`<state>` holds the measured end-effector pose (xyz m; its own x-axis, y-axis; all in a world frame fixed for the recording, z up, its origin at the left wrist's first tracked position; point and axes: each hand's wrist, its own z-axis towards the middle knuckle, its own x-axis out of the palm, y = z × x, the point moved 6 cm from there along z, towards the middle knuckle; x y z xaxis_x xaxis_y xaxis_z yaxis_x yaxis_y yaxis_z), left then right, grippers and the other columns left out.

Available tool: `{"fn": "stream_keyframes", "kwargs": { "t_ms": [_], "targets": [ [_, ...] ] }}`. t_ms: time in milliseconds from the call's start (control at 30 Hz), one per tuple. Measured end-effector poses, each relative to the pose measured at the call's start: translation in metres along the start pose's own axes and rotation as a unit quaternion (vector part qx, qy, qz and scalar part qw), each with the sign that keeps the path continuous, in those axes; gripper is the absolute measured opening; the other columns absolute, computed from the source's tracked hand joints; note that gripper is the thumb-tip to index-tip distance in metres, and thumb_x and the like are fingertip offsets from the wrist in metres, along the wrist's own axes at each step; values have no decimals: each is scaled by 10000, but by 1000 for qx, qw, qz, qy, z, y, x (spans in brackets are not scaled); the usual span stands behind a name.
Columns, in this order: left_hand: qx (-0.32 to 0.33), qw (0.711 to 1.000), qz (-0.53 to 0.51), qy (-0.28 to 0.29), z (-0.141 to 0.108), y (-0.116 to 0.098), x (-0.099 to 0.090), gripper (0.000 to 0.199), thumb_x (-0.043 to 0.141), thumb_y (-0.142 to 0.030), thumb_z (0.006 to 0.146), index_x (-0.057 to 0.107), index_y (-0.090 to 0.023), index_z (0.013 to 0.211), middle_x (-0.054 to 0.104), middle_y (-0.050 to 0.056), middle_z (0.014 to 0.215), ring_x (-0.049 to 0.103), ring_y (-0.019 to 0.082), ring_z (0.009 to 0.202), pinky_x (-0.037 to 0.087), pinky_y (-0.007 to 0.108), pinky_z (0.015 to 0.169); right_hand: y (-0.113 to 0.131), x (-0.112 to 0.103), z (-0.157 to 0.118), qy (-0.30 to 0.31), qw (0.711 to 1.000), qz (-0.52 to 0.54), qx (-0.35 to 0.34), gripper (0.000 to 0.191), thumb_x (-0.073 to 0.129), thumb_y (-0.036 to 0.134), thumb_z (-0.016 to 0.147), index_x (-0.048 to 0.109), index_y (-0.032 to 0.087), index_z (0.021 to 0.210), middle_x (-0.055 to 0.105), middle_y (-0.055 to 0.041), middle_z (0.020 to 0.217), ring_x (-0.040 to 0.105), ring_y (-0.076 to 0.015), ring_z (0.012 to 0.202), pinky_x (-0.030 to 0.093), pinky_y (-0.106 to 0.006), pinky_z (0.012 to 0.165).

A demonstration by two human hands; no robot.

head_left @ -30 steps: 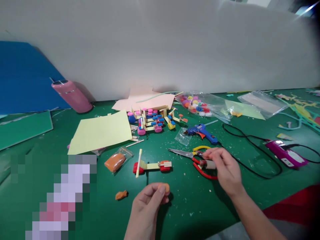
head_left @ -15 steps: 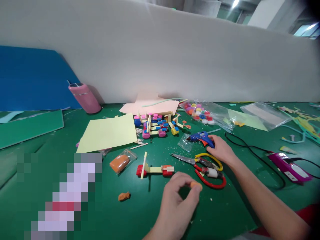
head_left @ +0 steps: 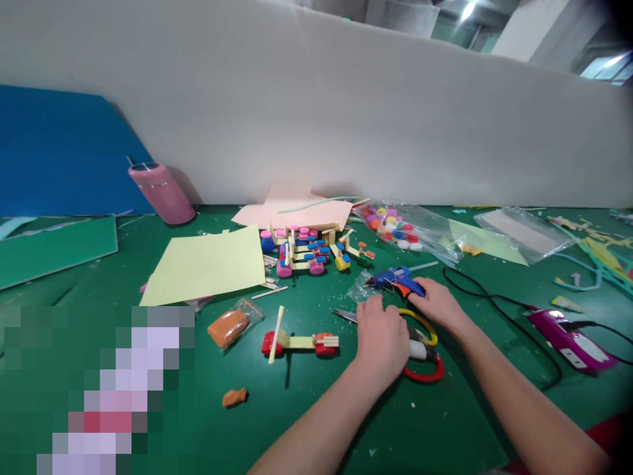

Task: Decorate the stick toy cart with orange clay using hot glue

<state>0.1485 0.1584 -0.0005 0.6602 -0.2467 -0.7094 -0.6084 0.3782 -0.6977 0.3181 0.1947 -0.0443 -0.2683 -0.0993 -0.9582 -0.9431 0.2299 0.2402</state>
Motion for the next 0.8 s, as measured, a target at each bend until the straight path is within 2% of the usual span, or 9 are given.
{"fn": "stream_keyframes", "kwargs": {
  "t_ms": [100,200,300,433,533,633,733,800],
  "targets": [
    [-19,999,30,-1,7,6,1,271,389,-190,805,644,-106,835,609,185,1002,521,292,1011,341,483,884,0,-2,-1,-6,1000,26,-3,249,503,279,871,535,155,1084,568,-66,1085,582,-178,905,490,-370,768],
    [-35,998,50,5,10,10,2,265,388,-187,800,643,-118,809,635,151,892,562,269,910,359,486,846,-2,-8,-3,-21,997,70,0,180,534,248,815,596,158,957,620,-27,852,582,-162,745,468,-294,672],
    [-40,997,62,11,11,11,2,259,390,-192,804,640,-126,804,641,136,893,568,253,902,362,479,842,-6,-14,-5,-33,991,128,8,181,539,243,733,623,178,880,603,12,670,545,-150,605,410,-248,558],
    [-42,996,78,21,10,11,1,234,412,-198,814,635,-126,809,641,127,923,564,246,930,366,480,853,-7,-21,-9,-45,976,212,16,233,561,278,666,637,186,865,610,27,633,543,-153,587,387,-237,544],
    [-48,994,93,30,10,11,2,200,446,-220,837,623,-127,835,642,92,915,568,225,927,382,477,860,-4,-23,-13,-48,960,276,24,229,581,282,635,645,180,830,588,36,549,544,-149,543,381,-232,524],
    [-49,993,101,35,9,11,2,222,503,-296,834,582,-143,974,611,61,1010,570,203,935,435,448,831,-5,-25,-16,-50,938,340,35,206,606,272,612,639,171,788,549,44,478,513,-132,468,363,-224,471],
    [-45,994,91,33,8,11,2,291,514,-313,829,537,-158,1074,574,71,1099,568,204,946,466,433,801,-14,-35,-20,-80,909,404,55,149,593,297,638,598,163,702,494,49,442,457,-105,411,338,-210,411],
    [-45,996,76,28,7,11,2,289,517,-318,826,541,-160,1067,576,67,1095,566,204,950,460,436,808,-20,-46,-25,-107,887,443,68,152,595,311,655,574,164,686,493,43,469,449,-92,413,342,-199,393]
  ]
}}
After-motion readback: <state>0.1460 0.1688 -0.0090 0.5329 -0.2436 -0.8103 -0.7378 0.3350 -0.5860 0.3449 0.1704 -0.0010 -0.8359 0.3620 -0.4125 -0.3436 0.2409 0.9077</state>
